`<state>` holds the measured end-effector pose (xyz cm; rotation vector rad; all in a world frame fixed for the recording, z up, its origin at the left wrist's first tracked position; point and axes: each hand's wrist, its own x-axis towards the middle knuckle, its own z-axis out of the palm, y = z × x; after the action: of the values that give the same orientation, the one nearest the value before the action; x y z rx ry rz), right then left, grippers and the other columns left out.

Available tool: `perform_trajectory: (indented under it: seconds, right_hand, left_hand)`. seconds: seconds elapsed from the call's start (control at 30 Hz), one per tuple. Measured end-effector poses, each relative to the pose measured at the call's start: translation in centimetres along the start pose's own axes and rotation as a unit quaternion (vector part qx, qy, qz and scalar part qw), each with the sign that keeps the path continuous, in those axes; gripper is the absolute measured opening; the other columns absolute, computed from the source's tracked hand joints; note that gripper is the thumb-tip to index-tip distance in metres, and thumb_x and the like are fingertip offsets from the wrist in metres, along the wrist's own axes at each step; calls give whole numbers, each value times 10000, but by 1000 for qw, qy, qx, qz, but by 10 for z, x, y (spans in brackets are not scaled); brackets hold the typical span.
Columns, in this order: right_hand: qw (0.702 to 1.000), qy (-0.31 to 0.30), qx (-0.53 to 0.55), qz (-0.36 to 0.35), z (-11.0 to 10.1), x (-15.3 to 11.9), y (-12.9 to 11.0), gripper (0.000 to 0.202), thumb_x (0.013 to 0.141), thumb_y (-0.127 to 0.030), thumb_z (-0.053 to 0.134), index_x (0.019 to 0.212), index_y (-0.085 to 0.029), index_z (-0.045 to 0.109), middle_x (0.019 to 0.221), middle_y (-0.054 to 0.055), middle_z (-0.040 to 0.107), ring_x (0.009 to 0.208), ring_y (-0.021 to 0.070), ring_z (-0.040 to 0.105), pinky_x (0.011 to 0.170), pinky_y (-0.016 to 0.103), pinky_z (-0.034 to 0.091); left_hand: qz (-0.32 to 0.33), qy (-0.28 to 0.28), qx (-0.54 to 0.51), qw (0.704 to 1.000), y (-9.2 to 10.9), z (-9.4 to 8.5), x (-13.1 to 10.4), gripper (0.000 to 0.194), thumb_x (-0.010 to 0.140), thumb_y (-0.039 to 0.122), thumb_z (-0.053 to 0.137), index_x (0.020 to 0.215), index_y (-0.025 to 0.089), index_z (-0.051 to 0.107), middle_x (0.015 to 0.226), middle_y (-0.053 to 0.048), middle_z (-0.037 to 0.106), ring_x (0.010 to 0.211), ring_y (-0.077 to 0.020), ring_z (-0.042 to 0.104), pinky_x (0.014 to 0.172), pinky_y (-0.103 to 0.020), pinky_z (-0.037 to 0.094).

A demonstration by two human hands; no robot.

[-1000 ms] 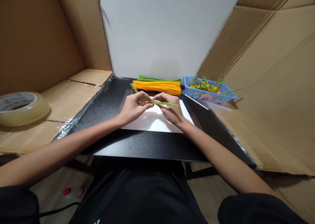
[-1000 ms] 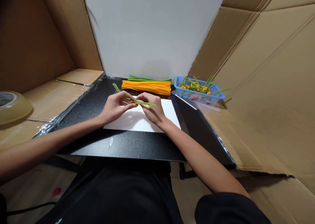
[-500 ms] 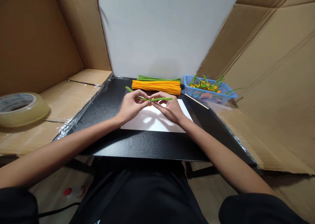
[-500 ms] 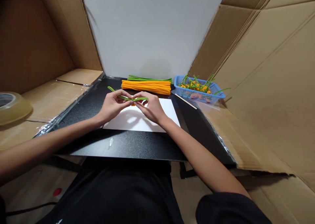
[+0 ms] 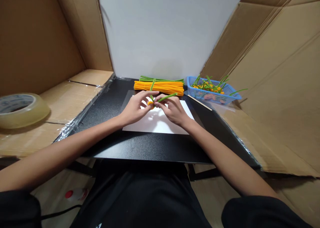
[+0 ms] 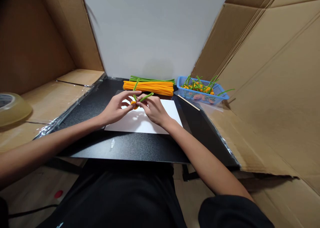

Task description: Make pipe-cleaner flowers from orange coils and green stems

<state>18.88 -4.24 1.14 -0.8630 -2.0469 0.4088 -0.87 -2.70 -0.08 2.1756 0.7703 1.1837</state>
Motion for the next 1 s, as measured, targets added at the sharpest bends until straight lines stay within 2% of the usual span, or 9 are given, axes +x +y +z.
perform_trajectory:
  seconds: [0.07,0.17,0.27,0.37,0.6,0.67,0.77,0.87,1.0]
  right_hand:
    - [1000,0,-9,-1,-2,0,0,218,963,-346,618,929,-163,731,843,52,746,736,162,662,704,296,499]
    - [999,11,-24,19,-4,0,-2,147,941,-270,631,909,-168,732,837,45,752,739,164,674,709,299,501]
    - [999,25,-24,41,-3,1,-4,122,929,-230,629,901,-179,736,832,40,764,741,174,690,707,311,511]
    - [997,29,-38,56,-1,1,-5,118,913,-210,633,879,-186,743,809,34,765,723,183,691,693,320,512]
    - [989,-31,-79,118,7,-1,6,132,853,-128,669,778,-169,769,736,41,754,664,179,678,649,296,484]
    - [987,-38,-76,138,10,-2,8,123,849,-128,675,802,-165,783,747,45,759,682,185,685,652,293,484]
    - [984,-43,-57,163,12,-2,11,119,847,-135,678,838,-149,795,777,59,772,719,195,703,669,294,496]
    - [983,-64,-11,172,8,-2,15,98,826,-142,699,827,-139,797,796,66,781,735,193,714,683,288,511]
    - [981,-126,44,137,-2,-2,22,139,765,-91,712,853,-151,802,775,40,776,714,171,706,693,270,520]
  left_hand:
    - [47,3,133,990,1,-3,-1,294,914,323,653,1192,236,684,1173,-94,616,1029,-226,604,898,-417,563]
    - [82,58,269,958,-1,-5,-1,237,884,368,709,1079,235,722,1355,-119,523,1278,-324,456,1061,-536,450]
    - [92,82,302,945,-1,-5,-1,194,873,370,727,1024,247,735,1523,-100,410,1411,-375,324,1144,-594,327]
    - [86,84,317,941,0,-1,-2,145,860,356,741,972,264,741,1583,-64,377,1456,-393,278,1169,-628,241]
    - [44,30,323,945,-6,7,-8,131,827,344,770,888,228,770,1617,-88,352,1479,-425,244,1161,-655,216]
    - [38,-14,294,955,-11,6,-6,127,829,334,762,868,213,757,1488,-125,518,1400,-397,389,1133,-616,295]
    - [-7,-94,212,973,-17,4,-2,152,865,336,705,890,188,729,1019,-103,732,981,-274,649,910,-434,489]
    - [-39,-95,171,980,-19,3,-1,134,870,307,679,869,182,725,821,-50,726,754,-205,646,704,-306,467]
    - [-46,-75,171,981,-18,3,-3,59,833,241,711,821,191,741,813,-43,746,754,-203,670,675,-282,447]
